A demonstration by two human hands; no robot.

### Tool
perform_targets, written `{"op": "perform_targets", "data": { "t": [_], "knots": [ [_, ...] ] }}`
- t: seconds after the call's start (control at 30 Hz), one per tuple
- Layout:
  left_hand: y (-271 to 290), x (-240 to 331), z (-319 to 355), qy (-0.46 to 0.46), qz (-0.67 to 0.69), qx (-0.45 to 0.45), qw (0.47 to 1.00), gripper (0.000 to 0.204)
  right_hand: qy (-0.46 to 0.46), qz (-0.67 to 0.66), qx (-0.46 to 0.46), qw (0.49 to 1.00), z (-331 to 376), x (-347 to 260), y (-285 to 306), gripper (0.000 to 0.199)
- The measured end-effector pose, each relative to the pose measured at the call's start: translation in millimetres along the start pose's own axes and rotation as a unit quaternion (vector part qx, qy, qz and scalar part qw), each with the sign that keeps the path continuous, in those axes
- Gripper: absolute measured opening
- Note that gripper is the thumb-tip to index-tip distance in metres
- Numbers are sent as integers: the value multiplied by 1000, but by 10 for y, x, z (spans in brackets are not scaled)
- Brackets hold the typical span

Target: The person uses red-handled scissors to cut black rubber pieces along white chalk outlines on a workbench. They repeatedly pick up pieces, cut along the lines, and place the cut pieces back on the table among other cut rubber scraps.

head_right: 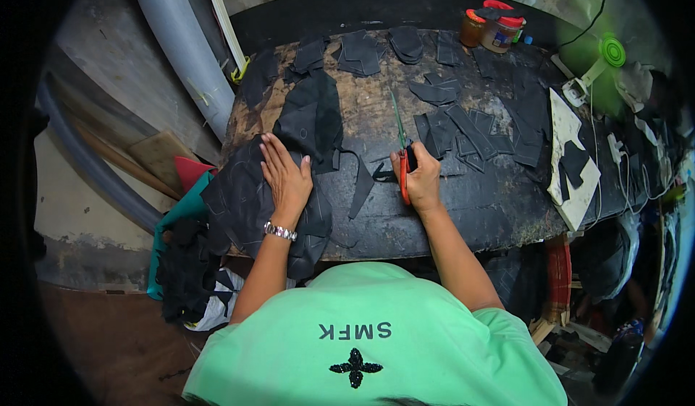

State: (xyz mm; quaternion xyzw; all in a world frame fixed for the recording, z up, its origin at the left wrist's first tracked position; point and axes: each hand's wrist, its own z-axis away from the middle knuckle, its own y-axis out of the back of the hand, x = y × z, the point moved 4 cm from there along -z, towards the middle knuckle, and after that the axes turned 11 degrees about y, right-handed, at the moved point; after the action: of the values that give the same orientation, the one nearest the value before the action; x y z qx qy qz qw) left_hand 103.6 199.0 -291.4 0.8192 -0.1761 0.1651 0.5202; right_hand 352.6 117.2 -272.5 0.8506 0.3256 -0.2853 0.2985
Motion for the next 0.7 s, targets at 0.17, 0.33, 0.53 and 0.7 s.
{"op": "perform_targets", "data": {
  "t": [0.17,0.33,0.53,0.7],
  "knots": [
    [185,303,87,-159,67,-6,985,81,-29,19,-4,999,61,128,17,29],
    [-159,891,381,-236,51,-174,955,86,-69,-43,59,995,112,233,44,21],
    [-478,1025,436,-258,-63,-190,945,63,-22,-34,81,996,92,188,86,18],
    [-421,1039,546,-333,127,-188,915,43,-21,-24,76,997,104,169,87,20]
  ]
}}
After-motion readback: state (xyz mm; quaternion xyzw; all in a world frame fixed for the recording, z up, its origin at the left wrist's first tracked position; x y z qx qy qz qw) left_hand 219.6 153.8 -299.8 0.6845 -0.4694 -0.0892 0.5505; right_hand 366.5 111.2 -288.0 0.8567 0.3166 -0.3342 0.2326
